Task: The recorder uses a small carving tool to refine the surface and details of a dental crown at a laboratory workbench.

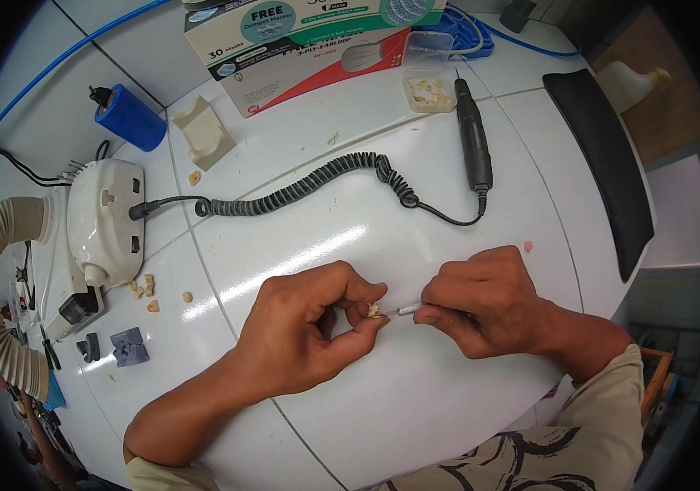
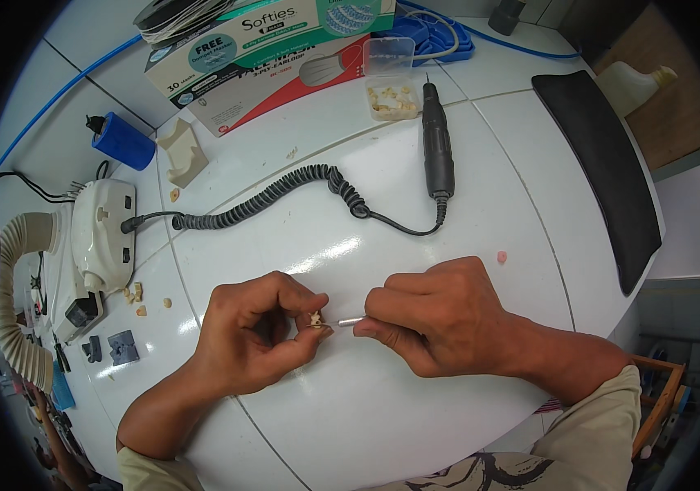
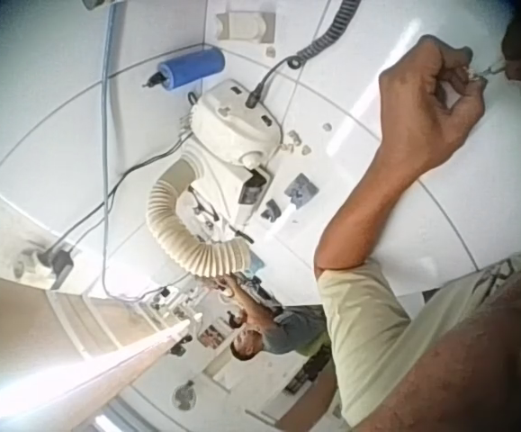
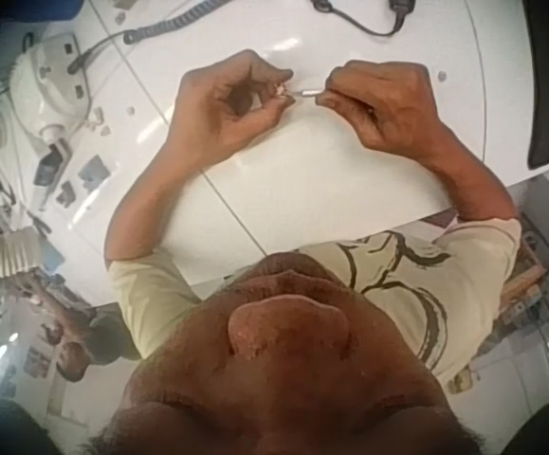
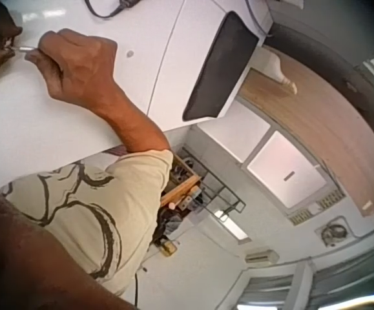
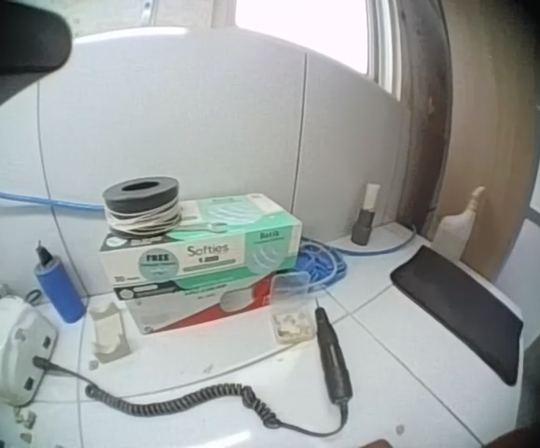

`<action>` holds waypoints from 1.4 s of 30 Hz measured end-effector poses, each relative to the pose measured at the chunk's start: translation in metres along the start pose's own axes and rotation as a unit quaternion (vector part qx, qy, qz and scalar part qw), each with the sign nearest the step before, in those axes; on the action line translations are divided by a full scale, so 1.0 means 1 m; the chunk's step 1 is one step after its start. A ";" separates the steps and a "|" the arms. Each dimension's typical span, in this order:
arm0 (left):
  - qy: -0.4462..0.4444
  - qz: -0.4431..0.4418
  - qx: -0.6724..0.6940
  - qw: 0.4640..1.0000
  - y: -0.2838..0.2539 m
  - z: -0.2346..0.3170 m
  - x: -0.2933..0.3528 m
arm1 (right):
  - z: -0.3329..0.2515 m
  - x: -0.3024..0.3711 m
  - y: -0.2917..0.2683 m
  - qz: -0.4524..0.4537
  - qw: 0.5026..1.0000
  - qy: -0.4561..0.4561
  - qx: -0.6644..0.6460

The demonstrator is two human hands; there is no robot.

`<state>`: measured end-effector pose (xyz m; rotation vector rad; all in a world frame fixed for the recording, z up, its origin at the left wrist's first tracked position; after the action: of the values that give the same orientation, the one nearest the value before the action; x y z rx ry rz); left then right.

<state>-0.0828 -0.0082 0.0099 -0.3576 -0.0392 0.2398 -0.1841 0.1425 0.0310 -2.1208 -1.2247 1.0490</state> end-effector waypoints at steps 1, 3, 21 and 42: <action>-0.002 -0.002 -0.004 1.000 0.000 0.000 0.000 | -0.001 0.000 0.000 -0.004 1.000 -0.004 0.005; 0.000 -0.003 -0.006 1.000 0.000 0.000 0.000 | 0.001 0.001 0.001 -0.002 1.000 0.003 0.003; 0.021 0.010 -0.004 1.000 0.001 0.001 0.000 | 0.001 0.000 0.000 0.000 1.000 0.001 -0.003; 0.062 -0.001 -0.007 0.998 0.004 -0.002 -0.009 | 0.014 -0.005 -0.006 0.061 0.992 0.039 -0.099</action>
<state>-0.0924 -0.0076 0.0064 -0.3867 0.0807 0.2153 -0.2001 0.1412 0.0287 -2.3910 -1.2199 0.9176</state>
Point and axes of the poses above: each hand's wrist, its own x-axis away from the middle knuckle, its own y-axis out of the palm, z = x × y, the point moved 8 cm from there along -x, towards the middle knuckle, and after that the axes turned 9 degrees about z, right-handed, at the moved point
